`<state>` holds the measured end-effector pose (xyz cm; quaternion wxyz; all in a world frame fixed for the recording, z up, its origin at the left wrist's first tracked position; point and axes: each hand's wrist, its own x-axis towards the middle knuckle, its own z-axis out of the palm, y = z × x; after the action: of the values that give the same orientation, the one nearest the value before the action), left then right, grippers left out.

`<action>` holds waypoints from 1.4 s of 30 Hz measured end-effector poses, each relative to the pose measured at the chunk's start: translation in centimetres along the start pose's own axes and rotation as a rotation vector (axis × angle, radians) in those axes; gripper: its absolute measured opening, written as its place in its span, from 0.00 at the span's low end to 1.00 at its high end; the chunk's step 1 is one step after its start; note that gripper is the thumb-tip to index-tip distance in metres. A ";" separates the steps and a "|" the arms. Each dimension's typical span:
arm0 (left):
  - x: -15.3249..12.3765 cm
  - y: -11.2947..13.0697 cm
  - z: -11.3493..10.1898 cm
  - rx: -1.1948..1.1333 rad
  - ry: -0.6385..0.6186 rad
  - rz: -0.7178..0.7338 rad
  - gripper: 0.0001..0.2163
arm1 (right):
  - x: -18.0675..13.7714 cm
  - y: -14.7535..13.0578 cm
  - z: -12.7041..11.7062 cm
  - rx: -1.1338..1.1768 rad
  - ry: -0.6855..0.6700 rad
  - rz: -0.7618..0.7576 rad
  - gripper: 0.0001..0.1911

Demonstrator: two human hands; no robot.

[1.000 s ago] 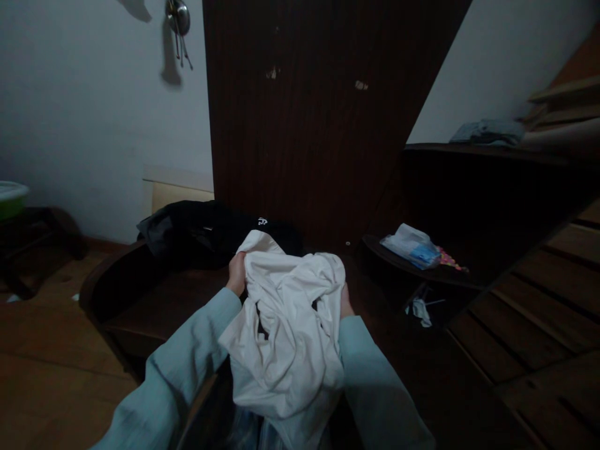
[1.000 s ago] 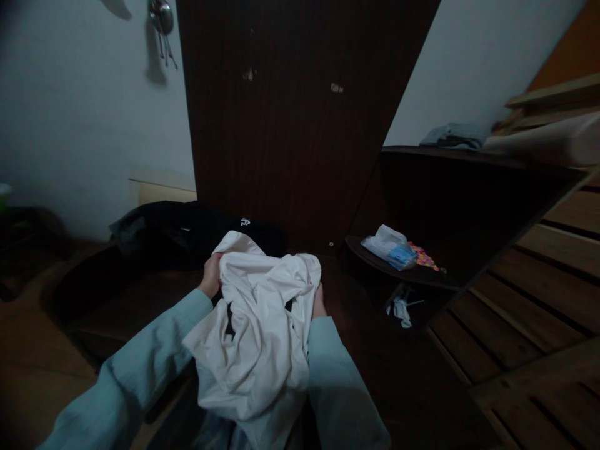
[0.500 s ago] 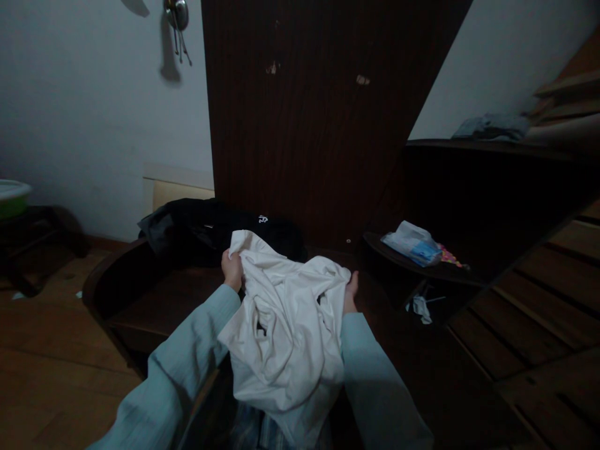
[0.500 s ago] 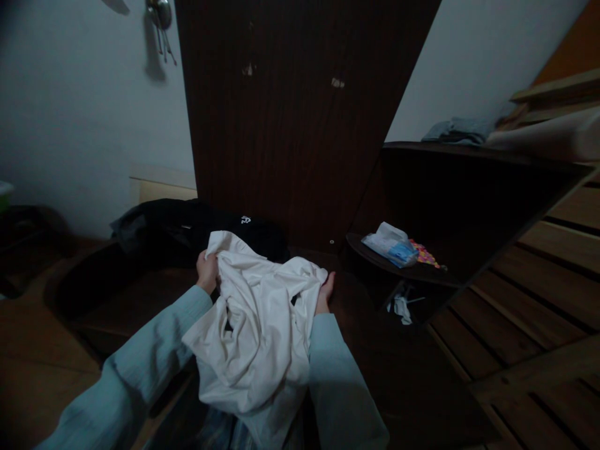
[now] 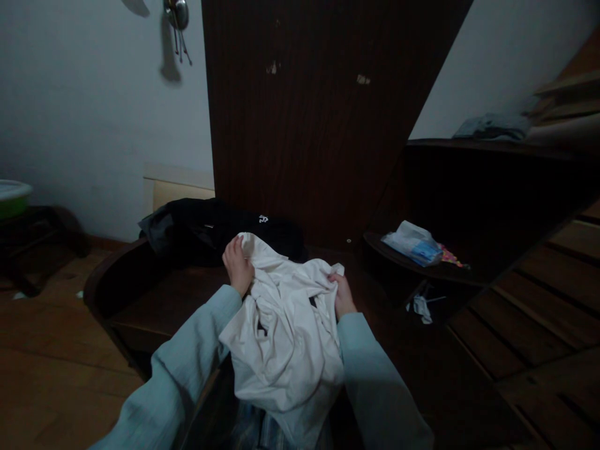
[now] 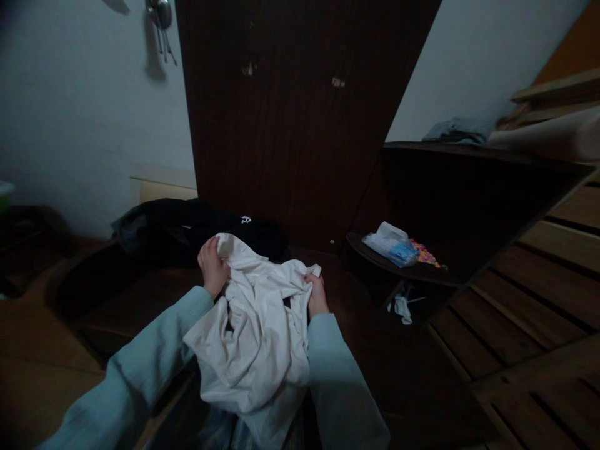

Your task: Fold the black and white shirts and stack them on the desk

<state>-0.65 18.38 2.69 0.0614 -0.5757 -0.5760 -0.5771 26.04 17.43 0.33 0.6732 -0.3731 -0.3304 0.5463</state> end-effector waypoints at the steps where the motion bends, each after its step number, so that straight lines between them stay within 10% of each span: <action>1: -0.1 0.3 -0.1 0.009 -0.066 0.102 0.32 | -0.2 -0.1 0.3 -0.004 0.001 0.037 0.05; 5: -0.5 0.7 0.2 -0.040 -0.402 0.308 0.30 | -1.5 -0.4 1.7 -0.027 -0.099 0.254 0.05; 10: -1.0 0.6 0.7 0.014 -0.665 0.178 0.15 | -3.2 -0.7 3.0 -0.101 -0.247 0.341 0.08; 26: -1.1 0.8 0.8 0.197 -0.656 0.220 0.06 | -3.5 -1.0 3.4 -0.257 -0.308 0.208 0.04; 32: -1.1 0.7 0.7 0.100 -0.504 0.389 0.33 | -3.8 -1.1 3.5 -0.238 -0.359 0.317 0.04; 42: -1.3 0.4 1.1 0.209 -0.631 0.363 0.33 | -4.1 -0.3 3.0 -0.159 -0.259 0.453 0.04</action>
<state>0.71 18.26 1.60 0.0409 -0.8084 -0.5110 -0.2893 22.86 13.75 1.91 0.4545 -0.4162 -0.3635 0.6986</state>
